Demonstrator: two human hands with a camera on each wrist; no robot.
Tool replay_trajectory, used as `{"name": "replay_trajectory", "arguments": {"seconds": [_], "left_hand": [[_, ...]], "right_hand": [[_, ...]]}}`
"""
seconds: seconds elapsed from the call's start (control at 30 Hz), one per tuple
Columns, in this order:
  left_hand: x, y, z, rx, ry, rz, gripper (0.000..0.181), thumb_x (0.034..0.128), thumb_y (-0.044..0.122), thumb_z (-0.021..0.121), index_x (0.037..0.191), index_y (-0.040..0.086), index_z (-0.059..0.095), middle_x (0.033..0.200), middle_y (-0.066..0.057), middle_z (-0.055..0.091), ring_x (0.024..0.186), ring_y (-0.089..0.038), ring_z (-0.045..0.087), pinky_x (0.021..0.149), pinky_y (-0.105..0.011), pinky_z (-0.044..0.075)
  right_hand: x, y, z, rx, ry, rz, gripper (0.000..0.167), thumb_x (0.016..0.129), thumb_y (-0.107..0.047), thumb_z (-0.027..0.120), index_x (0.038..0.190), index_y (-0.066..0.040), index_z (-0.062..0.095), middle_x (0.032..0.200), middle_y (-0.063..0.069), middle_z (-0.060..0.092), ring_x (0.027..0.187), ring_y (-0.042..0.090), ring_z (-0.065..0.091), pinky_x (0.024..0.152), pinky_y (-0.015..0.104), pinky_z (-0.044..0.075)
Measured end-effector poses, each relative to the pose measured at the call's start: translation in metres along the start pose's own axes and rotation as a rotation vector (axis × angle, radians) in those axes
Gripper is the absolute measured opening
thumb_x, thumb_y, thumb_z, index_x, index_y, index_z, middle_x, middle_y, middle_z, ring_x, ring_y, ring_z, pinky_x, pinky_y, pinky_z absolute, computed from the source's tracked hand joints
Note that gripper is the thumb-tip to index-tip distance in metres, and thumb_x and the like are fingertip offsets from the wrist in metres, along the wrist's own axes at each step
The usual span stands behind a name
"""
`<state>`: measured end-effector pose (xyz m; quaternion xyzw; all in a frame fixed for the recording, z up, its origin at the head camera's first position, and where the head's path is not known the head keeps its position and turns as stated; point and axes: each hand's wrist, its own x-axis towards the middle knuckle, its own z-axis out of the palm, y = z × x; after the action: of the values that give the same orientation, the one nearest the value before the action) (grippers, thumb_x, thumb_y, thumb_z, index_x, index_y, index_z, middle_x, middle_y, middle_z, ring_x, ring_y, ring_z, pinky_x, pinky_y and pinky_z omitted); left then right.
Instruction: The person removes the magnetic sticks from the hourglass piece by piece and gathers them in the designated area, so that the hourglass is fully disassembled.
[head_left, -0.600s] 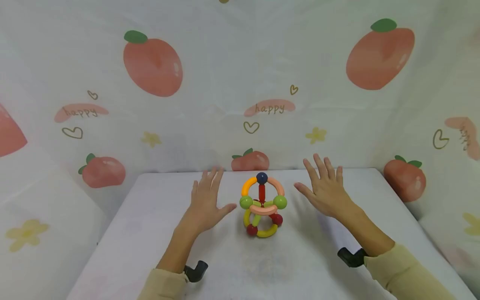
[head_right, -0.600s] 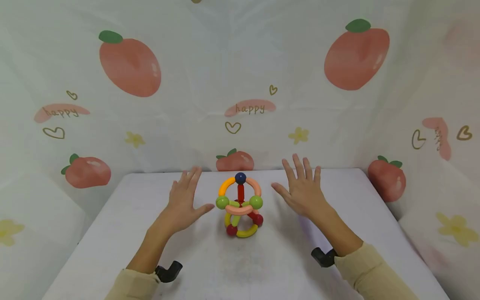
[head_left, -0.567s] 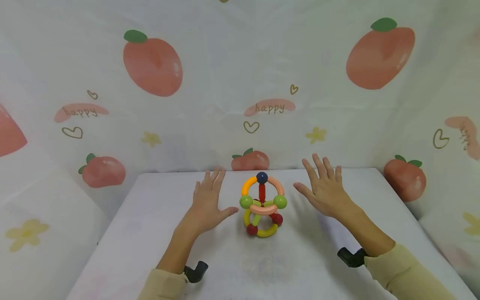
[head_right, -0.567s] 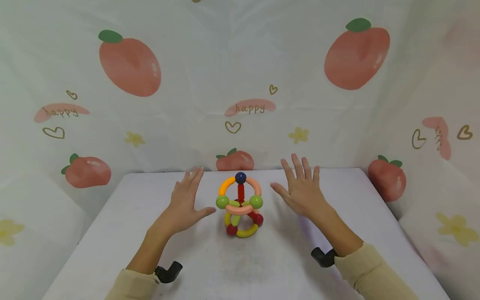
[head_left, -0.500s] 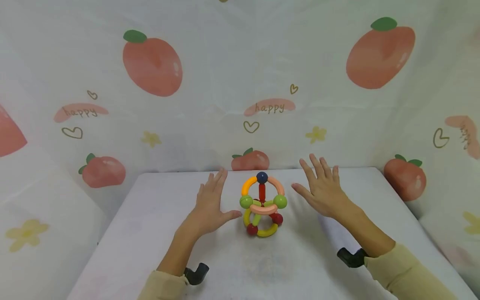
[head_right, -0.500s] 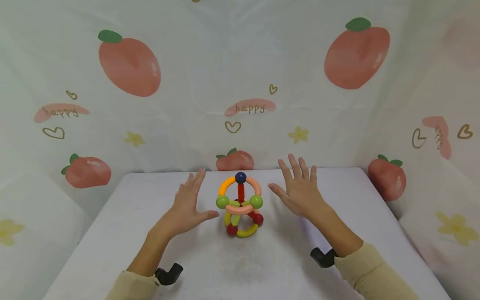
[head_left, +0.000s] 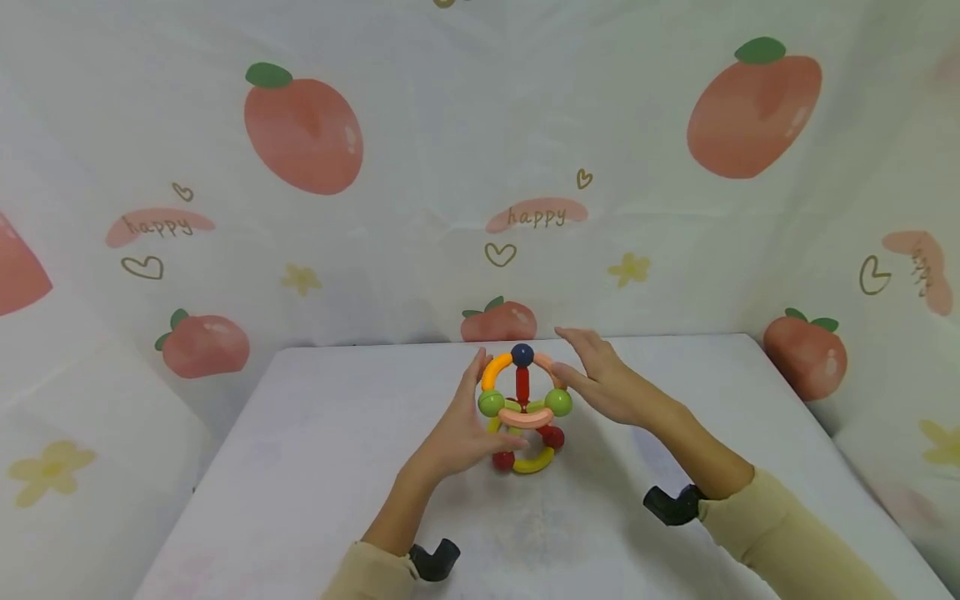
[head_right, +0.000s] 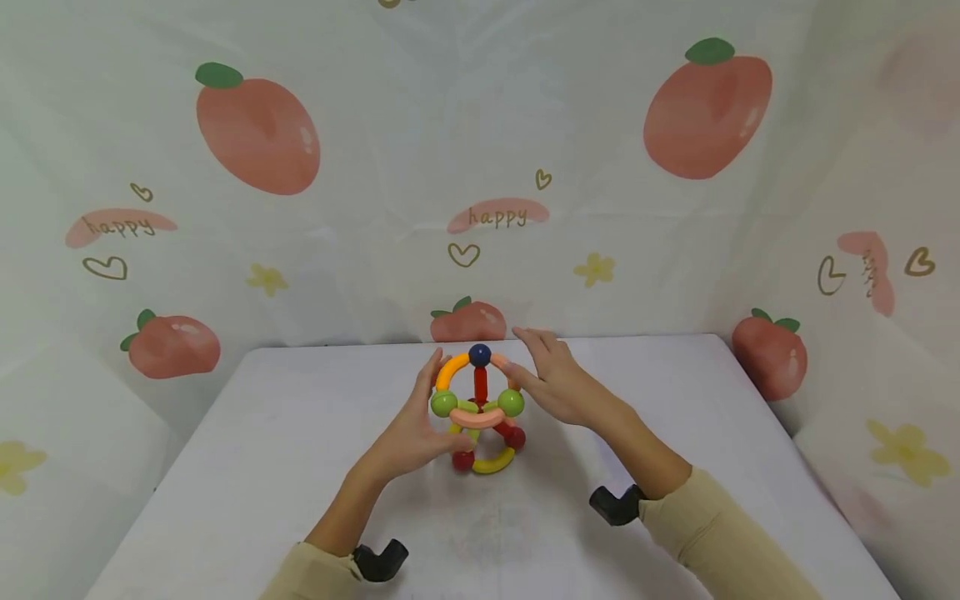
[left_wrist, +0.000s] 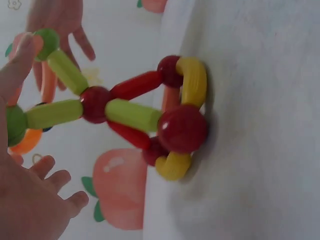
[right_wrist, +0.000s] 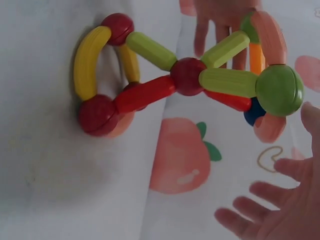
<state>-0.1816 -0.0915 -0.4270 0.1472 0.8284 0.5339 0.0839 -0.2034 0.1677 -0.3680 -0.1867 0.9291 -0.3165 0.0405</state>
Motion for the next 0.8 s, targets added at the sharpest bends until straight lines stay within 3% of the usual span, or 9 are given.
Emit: {"name": "replay_trajectory", "arguments": {"seconds": [0.1, 0.2, 0.33, 0.5, 0.6, 0.8], "left_hand": [[0.005, -0.005, 0.008, -0.063, 0.021, 0.012, 0.128, 0.0703, 0.049, 0.091, 0.156, 0.054, -0.003, 0.166, 0.011, 0.024, 0.153, -0.028, 0.033, 0.115, -0.059, 0.042], [0.008, -0.01, 0.014, -0.144, 0.045, 0.047, 0.125, 0.0724, 0.043, 0.092, 0.156, 0.053, 0.0, 0.163, 0.006, 0.033, 0.151, -0.027, 0.038, 0.114, -0.054, 0.045], [0.01, -0.014, 0.02, -0.25, 0.041, 0.11, 0.118, 0.0769, 0.031, 0.091, 0.159, 0.044, 0.008, 0.16, 0.005, 0.04, 0.15, -0.018, 0.04, 0.114, -0.049, 0.046], [0.013, -0.014, 0.026, -0.346, 0.018, 0.12, 0.098, 0.0808, 0.025, 0.088, 0.155, 0.035, 0.025, 0.152, 0.0, 0.052, 0.142, -0.022, 0.051, 0.107, -0.044, 0.053], [0.014, -0.014, 0.028, -0.352, 0.023, 0.095, 0.088, 0.0833, 0.026, 0.086, 0.153, 0.029, 0.032, 0.148, -0.006, 0.056, 0.135, -0.028, 0.057, 0.102, -0.041, 0.057], [0.014, -0.013, 0.029, -0.208, 0.052, 0.024, 0.081, 0.0864, 0.032, 0.082, 0.155, 0.021, 0.04, 0.147, -0.004, 0.059, 0.133, -0.025, 0.059, 0.108, -0.043, 0.053]], "right_hand": [[0.008, -0.003, 0.003, 0.064, -0.005, -0.018, 0.07, 0.102, -0.056, 0.051, 0.155, -0.013, 0.04, 0.151, 0.012, 0.051, 0.137, 0.034, 0.051, 0.108, 0.058, 0.049], [0.015, -0.004, 0.006, 0.097, 0.007, -0.047, 0.058, 0.101, -0.051, 0.057, 0.142, -0.01, 0.056, 0.132, 0.01, 0.068, 0.113, 0.027, 0.067, 0.092, 0.043, 0.06], [0.023, -0.003, 0.009, 0.145, 0.007, -0.038, 0.044, 0.101, -0.043, 0.061, 0.129, -0.009, 0.065, 0.107, 0.007, 0.074, 0.085, 0.017, 0.067, 0.075, 0.03, 0.058], [0.03, -0.002, 0.014, 0.213, 0.006, -0.025, 0.037, 0.1, -0.035, 0.065, 0.123, -0.007, 0.067, 0.099, 0.011, 0.074, 0.074, 0.016, 0.064, 0.068, 0.03, 0.057], [0.032, -0.001, 0.016, 0.217, 0.018, -0.021, 0.034, 0.099, -0.032, 0.066, 0.119, -0.005, 0.067, 0.095, 0.012, 0.072, 0.072, 0.017, 0.062, 0.065, 0.029, 0.056], [0.032, 0.0, 0.019, 0.209, 0.051, -0.018, 0.029, 0.1, -0.03, 0.065, 0.113, -0.005, 0.067, 0.081, 0.007, 0.066, 0.064, 0.017, 0.058, 0.06, 0.028, 0.052]]}}
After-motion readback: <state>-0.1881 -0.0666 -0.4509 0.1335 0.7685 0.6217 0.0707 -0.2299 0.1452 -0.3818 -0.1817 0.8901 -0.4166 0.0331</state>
